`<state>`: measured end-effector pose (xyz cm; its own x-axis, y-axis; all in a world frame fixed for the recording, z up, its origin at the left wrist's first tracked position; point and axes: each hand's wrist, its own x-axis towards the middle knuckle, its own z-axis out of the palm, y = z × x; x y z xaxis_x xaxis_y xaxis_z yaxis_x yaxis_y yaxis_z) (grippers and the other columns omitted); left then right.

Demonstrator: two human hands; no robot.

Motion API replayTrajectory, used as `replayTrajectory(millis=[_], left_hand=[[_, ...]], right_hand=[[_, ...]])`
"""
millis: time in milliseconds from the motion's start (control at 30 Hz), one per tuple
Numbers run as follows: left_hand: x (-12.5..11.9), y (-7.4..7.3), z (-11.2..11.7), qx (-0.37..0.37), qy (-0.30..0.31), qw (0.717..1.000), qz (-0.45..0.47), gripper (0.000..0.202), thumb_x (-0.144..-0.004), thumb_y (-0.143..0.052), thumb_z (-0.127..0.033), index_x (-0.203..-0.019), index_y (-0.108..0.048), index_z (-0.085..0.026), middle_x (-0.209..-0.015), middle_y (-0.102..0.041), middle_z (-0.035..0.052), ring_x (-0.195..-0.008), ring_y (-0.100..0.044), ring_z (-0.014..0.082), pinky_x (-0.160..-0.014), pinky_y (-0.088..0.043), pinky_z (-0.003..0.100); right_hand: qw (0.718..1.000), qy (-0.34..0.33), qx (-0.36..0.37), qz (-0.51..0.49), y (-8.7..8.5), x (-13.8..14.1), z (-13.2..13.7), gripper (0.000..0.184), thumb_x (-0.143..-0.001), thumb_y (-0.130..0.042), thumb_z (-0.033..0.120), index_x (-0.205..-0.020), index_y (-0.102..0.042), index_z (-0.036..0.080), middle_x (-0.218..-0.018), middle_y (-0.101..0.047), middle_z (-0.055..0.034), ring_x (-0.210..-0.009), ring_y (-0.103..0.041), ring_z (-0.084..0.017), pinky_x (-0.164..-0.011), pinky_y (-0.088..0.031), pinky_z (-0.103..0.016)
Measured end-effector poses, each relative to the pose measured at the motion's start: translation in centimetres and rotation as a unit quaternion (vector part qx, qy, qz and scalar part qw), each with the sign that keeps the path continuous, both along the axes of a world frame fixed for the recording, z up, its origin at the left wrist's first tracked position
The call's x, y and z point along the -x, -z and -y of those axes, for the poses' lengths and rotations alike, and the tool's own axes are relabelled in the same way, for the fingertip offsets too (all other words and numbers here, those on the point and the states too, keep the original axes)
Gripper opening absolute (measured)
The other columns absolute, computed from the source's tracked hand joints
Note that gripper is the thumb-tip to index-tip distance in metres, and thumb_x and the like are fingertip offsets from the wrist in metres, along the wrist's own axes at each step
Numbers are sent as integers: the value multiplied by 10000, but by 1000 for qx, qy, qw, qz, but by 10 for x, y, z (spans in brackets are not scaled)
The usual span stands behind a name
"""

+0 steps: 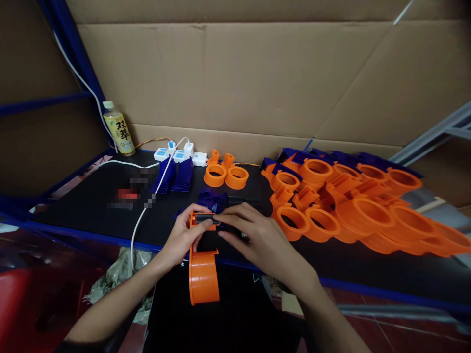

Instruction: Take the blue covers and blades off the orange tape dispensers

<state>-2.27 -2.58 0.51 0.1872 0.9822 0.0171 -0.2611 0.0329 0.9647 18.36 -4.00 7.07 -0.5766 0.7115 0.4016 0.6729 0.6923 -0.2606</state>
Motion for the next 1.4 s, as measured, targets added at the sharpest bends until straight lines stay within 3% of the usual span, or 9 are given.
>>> replayTrajectory(millis=[167, 333, 500, 600, 767, 1000, 1133, 1233, 1400], left_hand=[[0, 0, 0, -5, -2, 1000, 8, 336, -800, -752, -412, -1031, -638, -196, -420, -402, -107, -303, -304, 44, -320, -211, 160], [-1, 0, -2, -11, -14, 1000, 24, 295, -832, -724, -411, -1004, -623, -194, -474, -519, -75, -314, -321, 42, -347, -214, 170], [-2, -3, -2, -4, -7, 999, 43, 285, -861, -685, -408, -1011, -612, -178, -921, -763, 92, -341, -340, 13, -370, -251, 185], [-2, -3, -2, -3, -12, 999, 48, 272, -872, -671, -394, -1021, -612, -175, -949, -770, 105, -337, -336, 10, -388, -268, 189], [-2, -3, -2, 2, -14, 998, 56, 258, -859, -677, -369, -1015, -623, -172, -828, -768, 72, -336, -349, 19, -425, -317, 194], [-1, -4, -1, 12, -15, 997, 78, 251, -862, -661, -348, -1022, -612, -161, -878, -768, 87, -336, -344, 7, -411, -301, 185], [0, -3, -2, 26, -11, 994, 101, 268, -865, -647, -342, -1060, -593, -167, -935, -758, 90, -346, -371, 21, -365, -256, 184], [0, -2, -4, 23, -34, 991, 128, 273, -877, -634, -350, -1071, -587, -164, -916, -747, 80, -372, -419, 31, -382, -297, 182], [1, 1, -6, 4, -82, 980, 179, 303, -905, -611, -411, -1073, -592, -160, -893, -727, 62, -515, -578, 89, -537, -477, 230]], right_hand=[[996, -4, -59, 62, -4, 21, -15, 211, -968, -560, 303, -1121, -695, 248, -1083, -674, -61, -1027, -605, -186, -660, -505, -266], [997, -47, -16, 50, -17, -1, -37, 203, -952, -585, 327, -1101, -691, 240, -1078, -685, -38, -1025, -611, -172, -800, -505, -289], [995, 73, 6, 61, -18, -42, -86, 187, -898, -650, 349, -1000, -732, 216, -955, -700, -46, -826, -624, -159, -708, -456, -269], [982, 143, 54, 107, -8, -55, -113, 181, -877, -664, 356, -937, -744, 206, -894, -719, -36, -740, -622, -151, -624, -399, -252], [976, 158, 94, 118, 12, -56, -130, 172, -873, -647, 331, -907, -757, 203, -886, -739, -34, -715, -636, -142, -608, -399, -239], [974, 155, 110, 122, 16, -51, -130, 176, -878, -602, 242, -914, -773, 223, -911, -748, -37, -810, -669, -166, -741, -475, -247], [975, 165, 100, 112, 8, -45, -123, 273, -939, -508, 237, -1045, -760, 234, -1114, -730, -50, -1000, -665, -199, -887, -484, -293], [982, 143, 94, 80, -7, -34, -96, 342, -995, -446, 327, -1202, -706, 242, -1279, -664, -44, -1136, -621, -214, -985, -462, -339], [980, -3, 197, 35, -41, -3, -17, 532, -977, -468, 560, -1446, -512, 313, -1307, -643, -32, -1080, -647, -198, -941, -505, -351]])
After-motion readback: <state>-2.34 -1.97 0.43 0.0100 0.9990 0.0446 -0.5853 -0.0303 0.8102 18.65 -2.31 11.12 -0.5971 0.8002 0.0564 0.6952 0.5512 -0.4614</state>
